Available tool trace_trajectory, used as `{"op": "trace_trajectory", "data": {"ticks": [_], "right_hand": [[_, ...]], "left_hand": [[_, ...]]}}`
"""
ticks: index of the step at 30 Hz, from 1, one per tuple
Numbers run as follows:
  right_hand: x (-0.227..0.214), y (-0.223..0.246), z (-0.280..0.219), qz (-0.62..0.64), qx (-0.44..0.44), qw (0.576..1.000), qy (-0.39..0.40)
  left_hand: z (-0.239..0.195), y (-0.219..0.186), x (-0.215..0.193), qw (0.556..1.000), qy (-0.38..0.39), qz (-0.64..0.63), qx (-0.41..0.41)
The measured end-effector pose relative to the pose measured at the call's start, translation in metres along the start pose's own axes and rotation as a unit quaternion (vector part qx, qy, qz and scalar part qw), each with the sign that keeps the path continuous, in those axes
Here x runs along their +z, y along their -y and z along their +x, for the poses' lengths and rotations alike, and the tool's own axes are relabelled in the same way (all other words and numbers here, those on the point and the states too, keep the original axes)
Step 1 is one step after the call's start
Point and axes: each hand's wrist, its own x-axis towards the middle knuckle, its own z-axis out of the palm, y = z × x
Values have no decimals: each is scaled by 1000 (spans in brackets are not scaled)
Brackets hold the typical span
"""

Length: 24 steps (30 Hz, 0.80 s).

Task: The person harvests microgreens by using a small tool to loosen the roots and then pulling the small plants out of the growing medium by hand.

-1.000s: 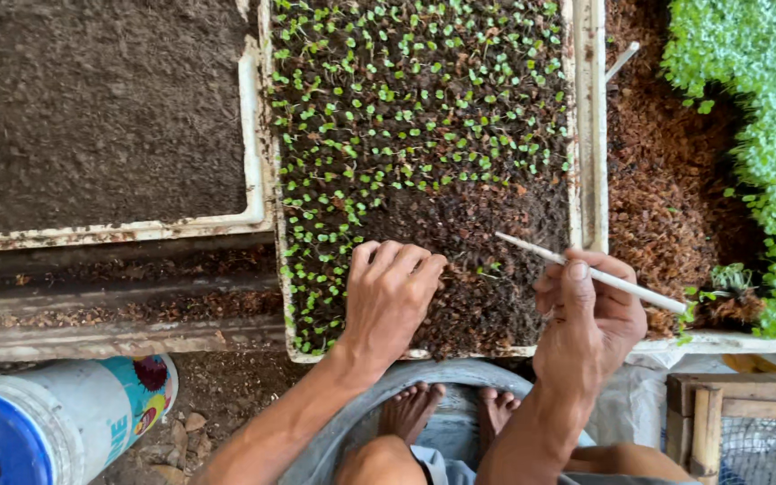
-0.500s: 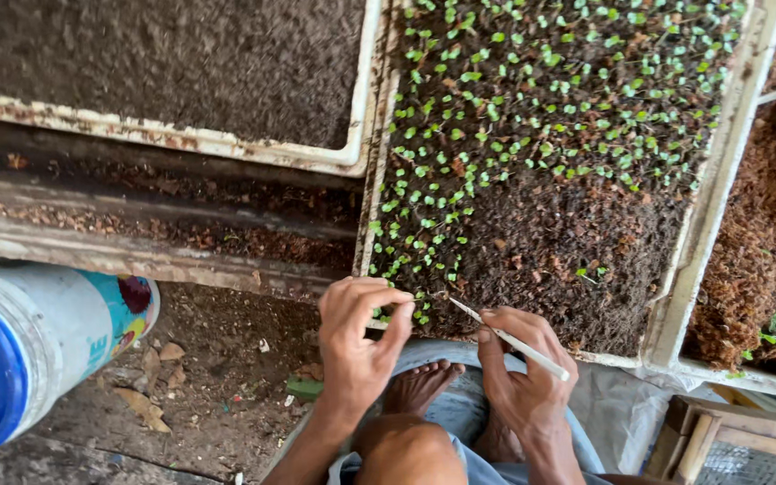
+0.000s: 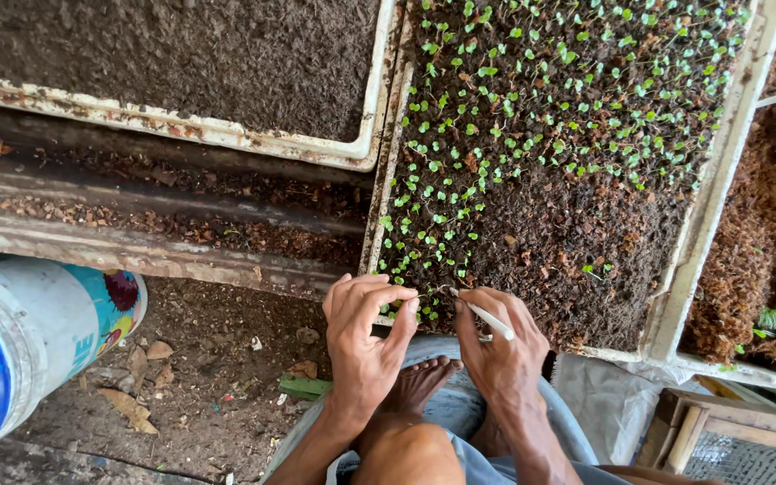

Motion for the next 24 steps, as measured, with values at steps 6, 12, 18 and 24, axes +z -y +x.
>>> {"op": "trace_trajectory", "data": {"ticks": [6,12,18,24], "right_hand": [[0,11,7,19,47,999,-3],[23,5,-8,21,105,993,-42],[-20,15,0,212,218,951,-63],[-17,-3,-45,196,187,959,-88]], "left_hand": [[5,-6,1,999,33,10,5],[10,-3,7,996,57,56,38],[8,2,16,993,64,86,54],[7,4,25,985,69,124,101]]}}
